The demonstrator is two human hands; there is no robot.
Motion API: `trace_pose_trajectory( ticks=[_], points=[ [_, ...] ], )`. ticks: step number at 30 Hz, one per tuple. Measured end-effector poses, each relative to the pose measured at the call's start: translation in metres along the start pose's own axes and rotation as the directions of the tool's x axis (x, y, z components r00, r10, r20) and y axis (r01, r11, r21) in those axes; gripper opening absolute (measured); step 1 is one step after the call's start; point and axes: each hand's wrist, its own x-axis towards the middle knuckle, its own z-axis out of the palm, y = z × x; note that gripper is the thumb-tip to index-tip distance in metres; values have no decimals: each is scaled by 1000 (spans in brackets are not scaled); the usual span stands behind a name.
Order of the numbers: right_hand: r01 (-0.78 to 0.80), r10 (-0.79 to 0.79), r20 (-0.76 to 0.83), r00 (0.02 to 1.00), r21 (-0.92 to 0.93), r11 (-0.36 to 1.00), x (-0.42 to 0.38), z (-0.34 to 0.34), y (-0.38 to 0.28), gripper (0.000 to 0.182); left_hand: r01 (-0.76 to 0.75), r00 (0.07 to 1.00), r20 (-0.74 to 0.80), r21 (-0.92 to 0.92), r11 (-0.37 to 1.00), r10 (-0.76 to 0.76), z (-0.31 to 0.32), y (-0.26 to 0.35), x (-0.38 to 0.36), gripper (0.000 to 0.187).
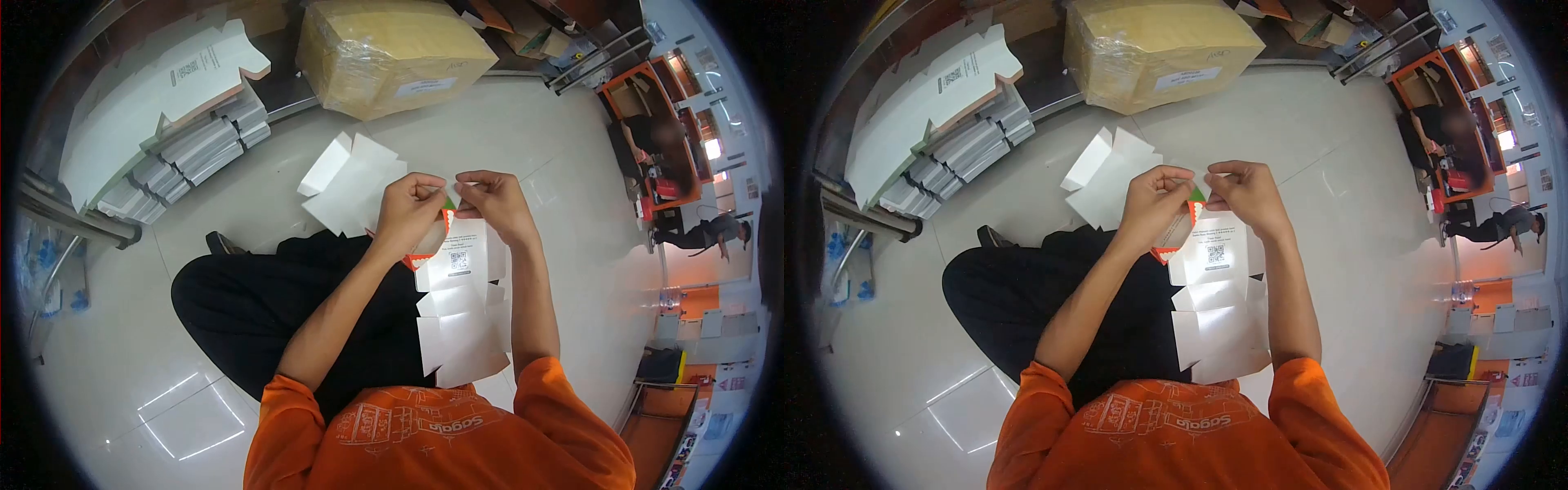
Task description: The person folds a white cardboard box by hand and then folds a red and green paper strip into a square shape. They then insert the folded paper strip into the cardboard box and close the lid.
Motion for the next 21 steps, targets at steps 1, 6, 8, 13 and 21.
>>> trace_pose_trajectory(
  ticks=[1, 6, 8, 13, 21],
  points=[
    [-1, 1, 3, 1000, 0, 1000, -2, 1, 2, 32, 86, 996, -5, -78, 993, -87, -3, -4, 2, 22],
    [58, -56, -73, 996, 29, 998, 2, 16, 5, 29, 202, 978, -27, -80, 976, -205, -13, 1, 9, 25],
    [39, -40, 10, 999, 41, 998, 14, 22, -2, 28, 37, 997, -72, -47, 998, -41, -18, 5, 9, 24],
    [-27, 107, 279, 954, -277, 961, 45, 35, -29, 35, -87, 989, -116, 77, 993, 96, -31, 11, 13, 23],
    [118, 91, 393, 915, -475, 872, 83, 55, -60, 34, 13, 982, -186, -12, 1000, -15, -55, 19, 19, 27]
  ],
)
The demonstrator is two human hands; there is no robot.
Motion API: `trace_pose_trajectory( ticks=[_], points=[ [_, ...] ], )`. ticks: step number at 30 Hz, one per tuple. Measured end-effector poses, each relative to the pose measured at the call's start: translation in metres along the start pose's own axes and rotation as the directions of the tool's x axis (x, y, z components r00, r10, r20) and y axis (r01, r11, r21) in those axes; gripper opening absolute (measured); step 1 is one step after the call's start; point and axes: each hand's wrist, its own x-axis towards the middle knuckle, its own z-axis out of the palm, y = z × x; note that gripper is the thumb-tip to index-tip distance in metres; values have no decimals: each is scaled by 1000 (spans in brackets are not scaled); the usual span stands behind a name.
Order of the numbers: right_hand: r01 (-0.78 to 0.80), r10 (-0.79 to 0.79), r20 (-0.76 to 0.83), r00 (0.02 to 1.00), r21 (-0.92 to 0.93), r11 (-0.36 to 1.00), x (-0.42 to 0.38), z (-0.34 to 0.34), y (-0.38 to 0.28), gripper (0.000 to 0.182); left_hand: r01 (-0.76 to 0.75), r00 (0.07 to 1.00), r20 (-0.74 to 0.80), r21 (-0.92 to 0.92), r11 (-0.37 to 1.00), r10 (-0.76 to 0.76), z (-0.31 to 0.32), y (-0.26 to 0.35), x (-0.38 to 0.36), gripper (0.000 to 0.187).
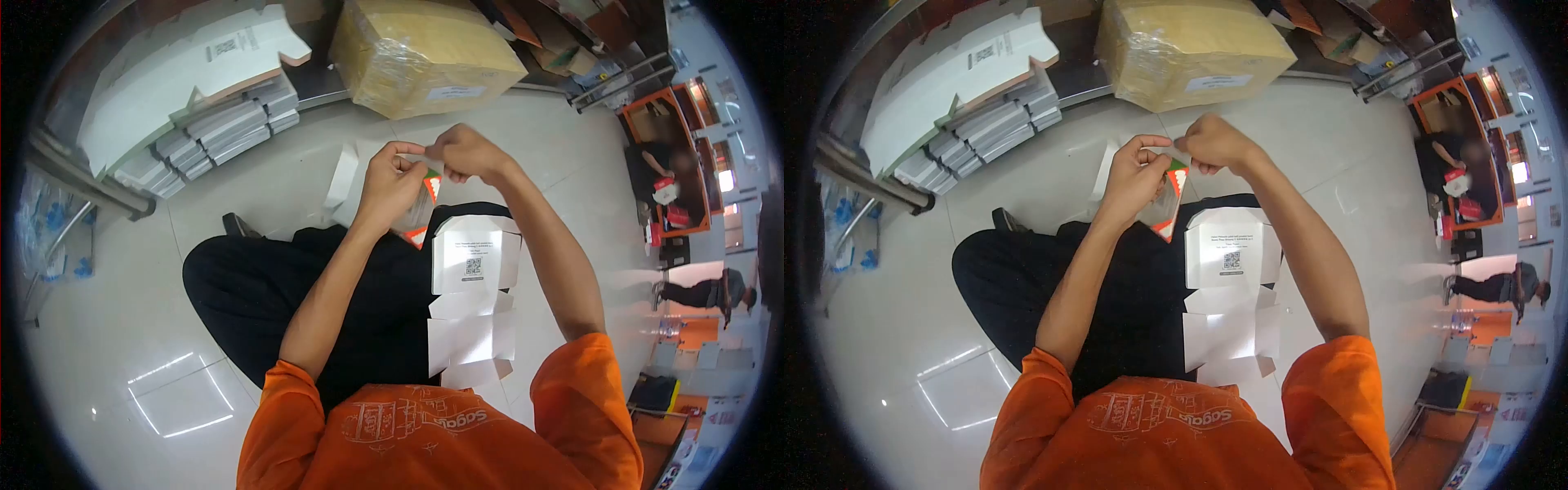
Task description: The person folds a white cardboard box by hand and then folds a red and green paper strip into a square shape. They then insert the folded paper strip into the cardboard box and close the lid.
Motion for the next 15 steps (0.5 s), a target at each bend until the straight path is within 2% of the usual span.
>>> trace_pose_trajectory(
  ticks=[1, 2, 3, 5, 7, 9, 10, 11, 12, 13, 15],
  points=[
    [7, -6, 14, 1000, -10, 1000, -1, 0, -7, 34, 27, 1000, -9, -31, 999, -27, -2, 1, 1, 29],
    [38, -37, -63, 997, 15, 999, -5, -1, -14, 35, 60, 997, -45, -50, 997, -63, -4, 2, 3, 33],
    [73, -67, -141, 988, 39, 997, -13, -1, -26, 36, 58, 996, -61, -58, 997, -62, -3, 3, 4, 33],
    [85, -75, -147, 986, 64, 994, -26, 6, -33, 36, -7, 985, -170, -172, 985, -23, -2, 2, 4, 35],
    [145, -98, -223, 970, 204, 968, -34, 15, -29, 31, 17, 982, -181, -178, 984, -49, -7, 12, -1, 37],
    [146, -96, -216, 972, 226, 963, -41, 23, -22, 26, 93, 989, -102, -118, 989, -105, -11, 12, 1, 35],
    [211, -145, -267, 953, 235, 949, -40, 29, -12, 26, 94, 989, -102, -122, 988, -106, -10, 10, 2, 35],
    [275, -191, -321, 928, 240, 931, -41, 33, -3, 27, 125, 991, -20, -258, 958, -135, -9, 6, 2, 33],
    [280, -205, -359, 911, 170, 945, -42, 35, 3, 26, 166, 986, 66, -385, 908, -152, -7, 3, 2, 31],
    [276, -201, -361, 910, 168, 946, -43, 36, 10, 26, 169, 986, 71, -387, 906, -153, -4, 0, 2, 31],
    [347, -350, -433, 831, -88, 934, -44, 36, 18, 22, 175, 984, 109, -495, 851, -139, 1, -4, 1, 29]
  ],
)
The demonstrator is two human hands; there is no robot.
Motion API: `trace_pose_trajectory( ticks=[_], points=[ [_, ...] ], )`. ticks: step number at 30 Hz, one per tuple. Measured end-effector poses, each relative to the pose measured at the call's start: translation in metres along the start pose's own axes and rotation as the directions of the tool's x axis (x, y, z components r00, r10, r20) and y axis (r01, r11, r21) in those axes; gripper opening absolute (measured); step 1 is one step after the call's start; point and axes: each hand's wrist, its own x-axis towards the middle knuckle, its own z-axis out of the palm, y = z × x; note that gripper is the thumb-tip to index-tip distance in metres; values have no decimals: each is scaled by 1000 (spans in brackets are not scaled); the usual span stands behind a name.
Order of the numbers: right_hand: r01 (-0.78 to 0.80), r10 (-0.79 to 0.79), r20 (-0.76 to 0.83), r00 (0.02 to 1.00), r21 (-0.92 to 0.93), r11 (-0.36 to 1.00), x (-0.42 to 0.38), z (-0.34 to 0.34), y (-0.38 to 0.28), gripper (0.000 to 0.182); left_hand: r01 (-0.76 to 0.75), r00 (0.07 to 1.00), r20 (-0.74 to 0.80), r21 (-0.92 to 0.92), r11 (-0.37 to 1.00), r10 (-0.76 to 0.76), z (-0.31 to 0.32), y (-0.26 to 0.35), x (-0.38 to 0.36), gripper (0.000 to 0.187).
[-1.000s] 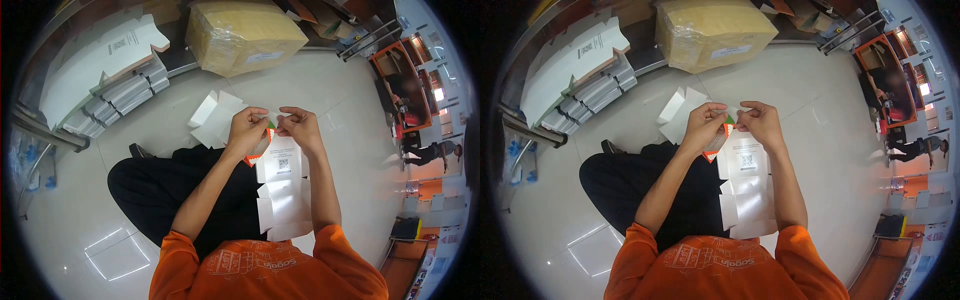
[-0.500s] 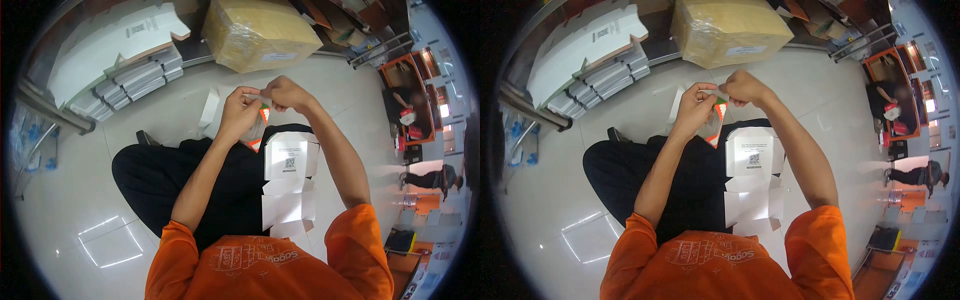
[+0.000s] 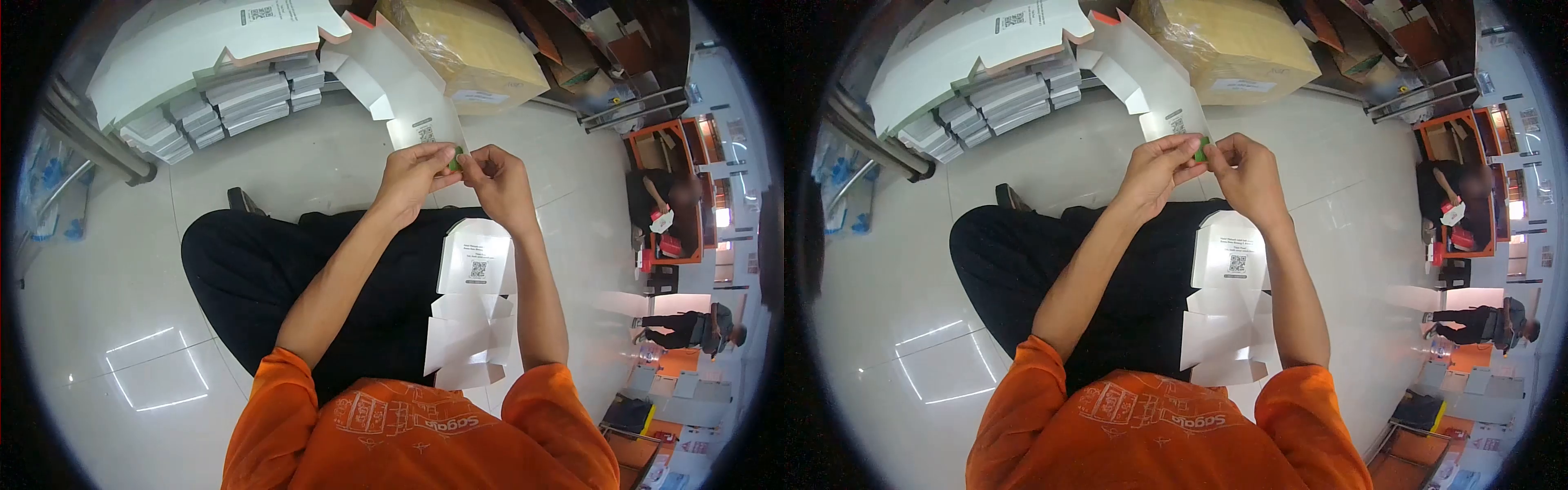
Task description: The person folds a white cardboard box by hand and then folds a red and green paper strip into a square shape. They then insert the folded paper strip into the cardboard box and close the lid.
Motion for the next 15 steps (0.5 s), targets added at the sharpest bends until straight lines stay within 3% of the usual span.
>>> trace_pose_trajectory(
  ticks=[3, 6, 8, 10, 12, 15],
  points=[
    [-5, 6, -5, 1000, 49, 999, -6, -4, 0, 20, 30, 997, 76, -115, 993, -22, -1, -5, 2, 30],
    [10, -13, 21, 1000, 120, 993, -8, -6, 6, 19, 92, 996, 20, 8, 996, -92, -1, 1, -2, 29],
    [9, -17, 47, 999, 162, 987, -8, -5, 12, 19, 84, 996, 34, -6, 996, -84, 0, -2, -3, 29],
    [112, -100, -76, 992, 170, 979, -8, 2, 17, 14, 79, 995, 57, -20, 997, -77, -4, -9, -2, 28],
    [259, -254, -114, 960, 32, 965, -8, 2, 19, 11, 0, 989, 144, -175, 985, 26, -3, -22, 5, 27],
    [260, -259, -165, 952, -15, 965, -11, 2, 7, 11, 8, 990, 142, -197, 980, 20, -11, -30, 12, 34]
  ],
)
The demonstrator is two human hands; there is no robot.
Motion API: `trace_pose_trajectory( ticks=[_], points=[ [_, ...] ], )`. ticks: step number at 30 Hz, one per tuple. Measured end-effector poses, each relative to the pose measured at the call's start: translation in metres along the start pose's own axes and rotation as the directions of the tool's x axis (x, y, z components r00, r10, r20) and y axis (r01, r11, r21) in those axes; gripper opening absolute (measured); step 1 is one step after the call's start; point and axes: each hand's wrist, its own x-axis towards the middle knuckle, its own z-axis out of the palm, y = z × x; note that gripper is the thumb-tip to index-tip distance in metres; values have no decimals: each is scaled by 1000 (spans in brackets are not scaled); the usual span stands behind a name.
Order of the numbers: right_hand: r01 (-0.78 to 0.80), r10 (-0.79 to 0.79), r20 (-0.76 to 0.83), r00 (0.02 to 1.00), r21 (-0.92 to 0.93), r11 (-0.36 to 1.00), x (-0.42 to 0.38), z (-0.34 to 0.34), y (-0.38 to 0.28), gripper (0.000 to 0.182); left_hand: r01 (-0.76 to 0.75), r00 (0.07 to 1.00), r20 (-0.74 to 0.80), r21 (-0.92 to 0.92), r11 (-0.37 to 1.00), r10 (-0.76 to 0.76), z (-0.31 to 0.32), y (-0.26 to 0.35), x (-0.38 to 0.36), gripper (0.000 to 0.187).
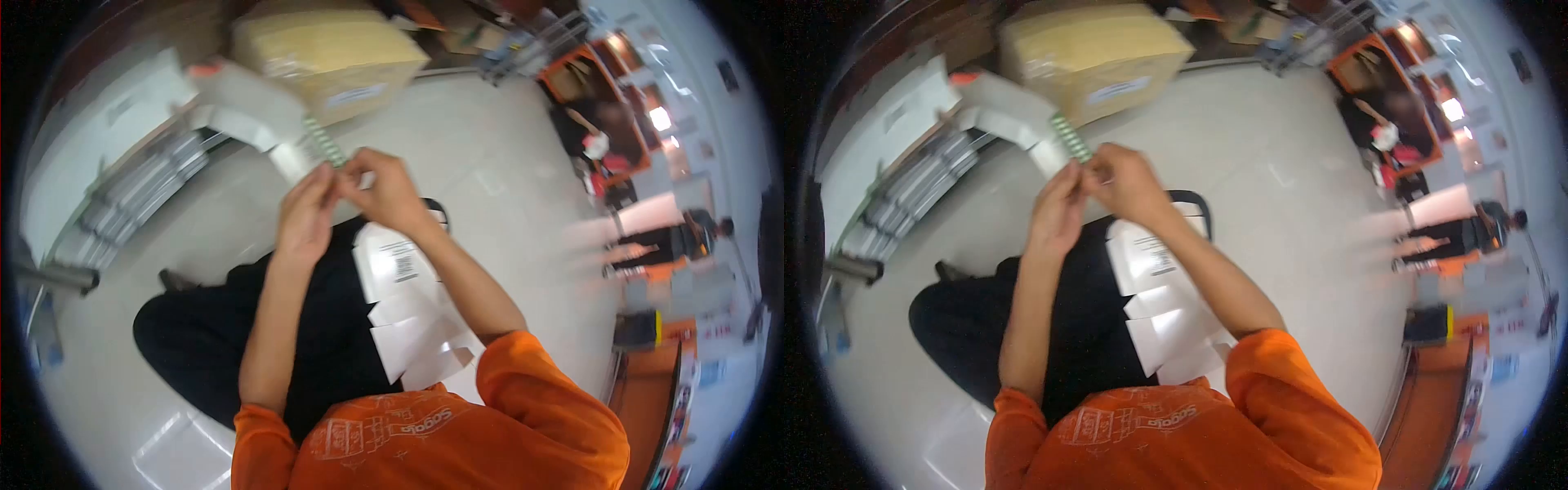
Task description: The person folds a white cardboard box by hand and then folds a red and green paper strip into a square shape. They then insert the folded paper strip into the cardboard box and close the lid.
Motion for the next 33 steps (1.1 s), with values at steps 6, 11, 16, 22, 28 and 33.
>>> trace_pose_trajectory(
  ticks=[6, 11, 16, 22, 28, 33],
  points=[
    [190, -204, -63, 977, -179, 965, 0, 8, -4, 16, 46, 987, -150, -47, 998, -52, 17, 12, -11, 31],
    [270, -301, -104, 948, -235, 934, 7, 5, -6, 16, 65, 996, -46, -153, 986, -73, 19, 17, -13, 33],
    [159, -168, -126, 978, -76, 984, 10, 1, -7, 14, 13, 999, -47, -115, 993, -19, 24, 13, -13, 40],
    [223, -229, -41, 973, -108, 969, 13, -8, -8, 15, -9, 999, -39, -179, 984, 2, 19, 6, -10, 36],
    [299, -297, 34, 954, -123, 946, 16, -18, -7, 18, -4, 1000, -27, -165, 986, 0, 26, 6, -13, 34],
    [229, -231, -17, 973, -85, 970, 12, -12, -9, 17, -33, 999, 0, -79, 996, 34, 23, 3, -11, 42]
  ],
)
